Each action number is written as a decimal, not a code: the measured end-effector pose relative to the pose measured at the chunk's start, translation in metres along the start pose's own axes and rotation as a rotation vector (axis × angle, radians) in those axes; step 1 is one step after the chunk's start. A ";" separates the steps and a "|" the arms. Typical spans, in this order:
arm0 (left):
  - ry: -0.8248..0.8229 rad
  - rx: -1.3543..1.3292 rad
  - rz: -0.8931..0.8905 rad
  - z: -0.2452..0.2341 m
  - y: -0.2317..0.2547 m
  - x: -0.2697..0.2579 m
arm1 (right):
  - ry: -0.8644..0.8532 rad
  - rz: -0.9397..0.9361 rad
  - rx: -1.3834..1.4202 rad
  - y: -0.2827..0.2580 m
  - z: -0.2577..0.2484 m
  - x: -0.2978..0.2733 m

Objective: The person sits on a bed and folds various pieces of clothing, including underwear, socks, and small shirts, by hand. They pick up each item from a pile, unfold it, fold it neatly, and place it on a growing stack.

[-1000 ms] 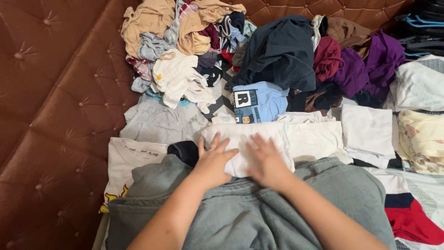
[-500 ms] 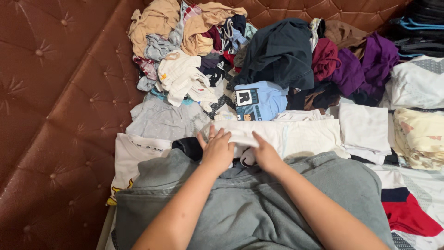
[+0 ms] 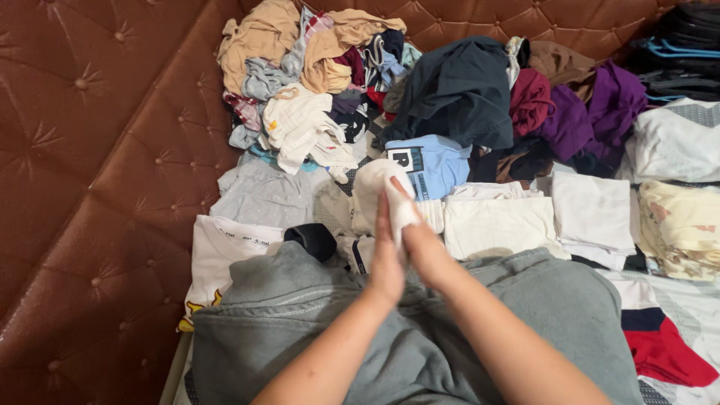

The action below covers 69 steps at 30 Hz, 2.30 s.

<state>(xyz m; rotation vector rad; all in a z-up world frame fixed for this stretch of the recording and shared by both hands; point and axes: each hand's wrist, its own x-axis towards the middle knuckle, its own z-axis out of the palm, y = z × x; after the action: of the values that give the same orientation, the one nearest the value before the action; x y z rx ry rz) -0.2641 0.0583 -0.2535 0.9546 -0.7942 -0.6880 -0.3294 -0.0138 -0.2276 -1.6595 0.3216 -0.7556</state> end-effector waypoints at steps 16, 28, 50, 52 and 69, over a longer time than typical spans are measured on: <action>-0.096 0.093 -0.009 -0.003 -0.011 -0.010 | 0.213 0.345 0.456 0.003 0.014 -0.005; -0.698 0.796 -0.574 -0.082 0.027 0.061 | -0.211 0.664 0.372 -0.018 -0.064 -0.021; 0.093 0.289 -0.522 -0.131 -0.133 0.149 | 0.229 0.694 -0.029 0.170 -0.154 0.050; 0.171 0.594 -0.607 -0.123 -0.142 0.140 | 0.196 0.649 -0.053 0.193 -0.146 0.045; -0.280 1.594 -0.069 -0.057 -0.107 0.112 | 0.001 0.485 -0.445 0.209 -0.114 0.043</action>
<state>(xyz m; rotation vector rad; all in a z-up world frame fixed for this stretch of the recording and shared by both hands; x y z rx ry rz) -0.1738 -0.0505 -0.3383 2.3331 -1.5984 -0.1042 -0.3288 -0.1774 -0.4066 -1.8846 0.9066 -0.3292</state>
